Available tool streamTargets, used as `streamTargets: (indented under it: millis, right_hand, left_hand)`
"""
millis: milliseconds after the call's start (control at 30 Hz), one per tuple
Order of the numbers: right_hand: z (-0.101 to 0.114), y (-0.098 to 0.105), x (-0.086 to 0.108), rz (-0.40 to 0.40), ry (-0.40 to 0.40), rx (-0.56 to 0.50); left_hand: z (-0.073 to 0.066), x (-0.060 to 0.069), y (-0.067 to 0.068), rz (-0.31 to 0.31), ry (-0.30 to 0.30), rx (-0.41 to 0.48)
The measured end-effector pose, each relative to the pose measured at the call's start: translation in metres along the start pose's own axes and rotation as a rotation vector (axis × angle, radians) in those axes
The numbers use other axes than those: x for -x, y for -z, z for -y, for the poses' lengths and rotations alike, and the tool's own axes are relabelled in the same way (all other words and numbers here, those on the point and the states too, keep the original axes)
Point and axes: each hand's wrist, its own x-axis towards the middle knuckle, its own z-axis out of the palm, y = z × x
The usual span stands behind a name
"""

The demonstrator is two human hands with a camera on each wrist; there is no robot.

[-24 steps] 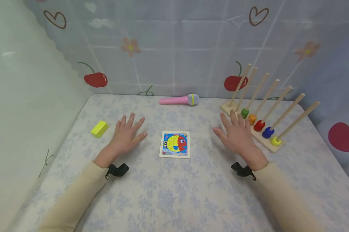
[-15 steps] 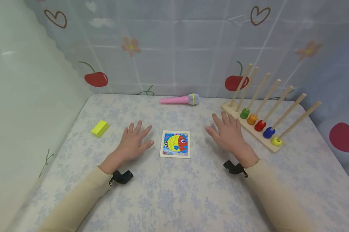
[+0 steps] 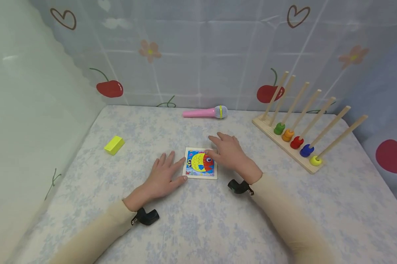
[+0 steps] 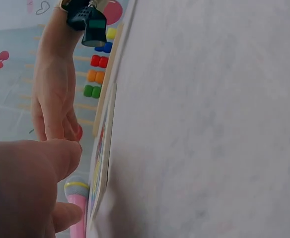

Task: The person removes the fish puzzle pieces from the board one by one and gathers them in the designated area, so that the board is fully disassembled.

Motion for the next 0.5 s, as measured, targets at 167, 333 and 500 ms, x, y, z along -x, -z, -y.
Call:
streamTargets:
  millis: [167, 333, 500]
  right_hand:
    - [0.018, -0.009, -0.01, 0.019, 0.045, -0.035]
    - [0.03, -0.017, -0.018, 0.037, 0.068, -0.074]
    - [0.035, -0.023, -0.025, -0.016, 0.109, -0.078]
  left_hand:
    - [0.0, 0.001, -0.008, -0.009, -0.022, 0.022]
    - [0.002, 0.002, -0.013, -0.035, -0.048, 0.009]
    - [0.003, 0.003, -0.015, -0.062, -0.062, 0.001]
